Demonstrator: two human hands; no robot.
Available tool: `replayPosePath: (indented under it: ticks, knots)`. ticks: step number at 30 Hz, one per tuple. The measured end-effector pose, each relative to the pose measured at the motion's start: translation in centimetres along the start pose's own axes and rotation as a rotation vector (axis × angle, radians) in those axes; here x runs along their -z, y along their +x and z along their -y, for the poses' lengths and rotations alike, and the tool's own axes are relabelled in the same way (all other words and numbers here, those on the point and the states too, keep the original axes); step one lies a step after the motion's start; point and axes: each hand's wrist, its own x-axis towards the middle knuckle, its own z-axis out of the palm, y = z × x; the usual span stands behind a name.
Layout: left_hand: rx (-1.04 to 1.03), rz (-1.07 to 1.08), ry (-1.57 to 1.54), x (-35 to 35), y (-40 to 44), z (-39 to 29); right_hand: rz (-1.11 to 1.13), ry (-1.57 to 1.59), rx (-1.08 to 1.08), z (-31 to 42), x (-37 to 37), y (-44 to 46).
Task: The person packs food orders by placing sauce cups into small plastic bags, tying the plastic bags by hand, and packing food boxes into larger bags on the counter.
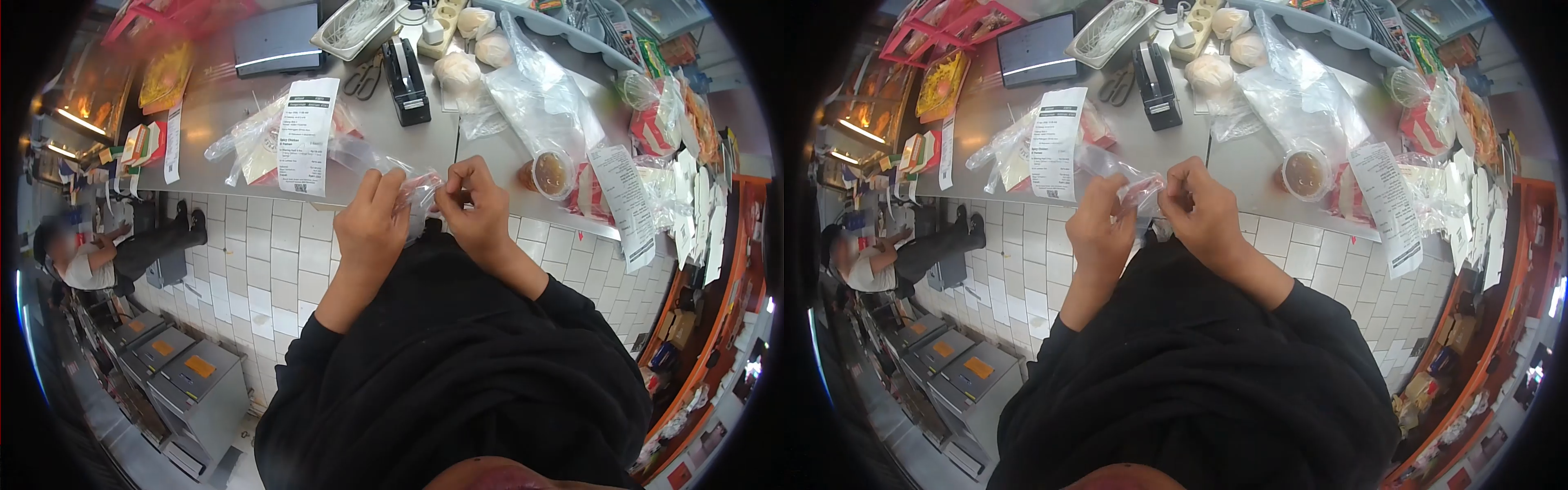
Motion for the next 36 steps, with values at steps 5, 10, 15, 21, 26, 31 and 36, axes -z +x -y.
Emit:
replayPosePath:
  ticks: [5,10,15,21,26,31,36]
  knots:
    - [0.006,0.015,0.039,1.2,1.4,0.5,0.165,-0.322,0.100,-0.2,-0.4,-1.0]
    - [0.106,0.037,-0.029,2.0,1.6,1.3,0.246,-0.166,-0.181,0.2,-0.1,-1.2]
    - [0.017,0.121,0.021,1.9,0.4,0.6,0.049,-0.078,0.106,0.7,-1.0,-0.4]
    - [0.077,0.227,0.005,1.3,0.5,2.6,0.198,-0.251,0.050,0.0,-1.8,-1.9]
    - [0.309,0.282,-0.003,0.8,1.2,4.7,0.296,-0.332,-0.015,0.2,-1.5,-1.6]
    - [0.691,-0.097,-0.713,0.0,1.7,4.8,0.163,-0.278,-0.114,-2.0,-0.4,0.1]
    - [1.166,-0.065,-1.505,-1.3,-0.1,4.7,0.101,0.639,-0.376,-3.1,-0.1,1.4]
